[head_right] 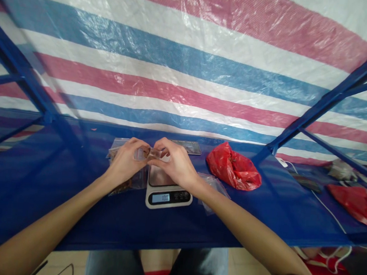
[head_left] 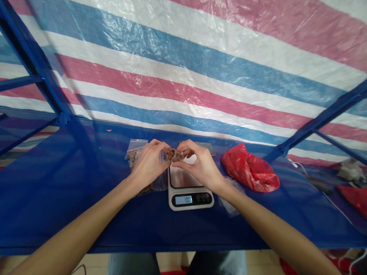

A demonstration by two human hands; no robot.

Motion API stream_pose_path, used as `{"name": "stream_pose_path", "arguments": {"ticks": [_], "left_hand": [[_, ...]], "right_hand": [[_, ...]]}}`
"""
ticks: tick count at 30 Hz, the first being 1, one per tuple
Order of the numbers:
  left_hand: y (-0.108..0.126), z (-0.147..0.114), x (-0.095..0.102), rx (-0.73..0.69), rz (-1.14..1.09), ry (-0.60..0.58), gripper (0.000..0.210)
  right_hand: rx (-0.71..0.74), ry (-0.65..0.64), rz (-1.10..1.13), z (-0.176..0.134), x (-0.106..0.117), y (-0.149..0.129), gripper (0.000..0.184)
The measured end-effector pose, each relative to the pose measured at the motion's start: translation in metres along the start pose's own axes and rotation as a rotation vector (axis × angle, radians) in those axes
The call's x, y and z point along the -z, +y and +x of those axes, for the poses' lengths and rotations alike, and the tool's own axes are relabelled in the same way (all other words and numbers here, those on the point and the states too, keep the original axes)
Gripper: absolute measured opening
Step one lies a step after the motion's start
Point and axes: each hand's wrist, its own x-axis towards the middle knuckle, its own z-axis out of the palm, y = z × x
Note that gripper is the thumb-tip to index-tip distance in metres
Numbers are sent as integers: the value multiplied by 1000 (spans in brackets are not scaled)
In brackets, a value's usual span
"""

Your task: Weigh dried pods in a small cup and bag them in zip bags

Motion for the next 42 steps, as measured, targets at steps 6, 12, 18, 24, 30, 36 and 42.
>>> {"name": "stream_pose_path", "arguments": {"ticks": [6,12,18,24,30,36,42], "left_hand": [[-1,-2,0,3,-60,43,18],[-2,-3,-2,75,-290,45,20],[1,0,0,127,-497,4,16],[3,0,9,256,-937,-55,31],[-6,2,13,482,-1141,-135,36],[-2,10,4,611,-951,72,41],[54,12,-31,441,-846,-105,33]], "right_hand": [[141,-21,-179,9,0,-15,19],[323,-60,-321,17,-7,-16,32],[262,125,-320,12,17,-23,37],[-64,362,-128,-8,70,27,38],[-225,123,-208,-46,84,82,28],[-209,-104,-582,-62,96,75,17],[-177,109,61,-47,71,36,36]]}}
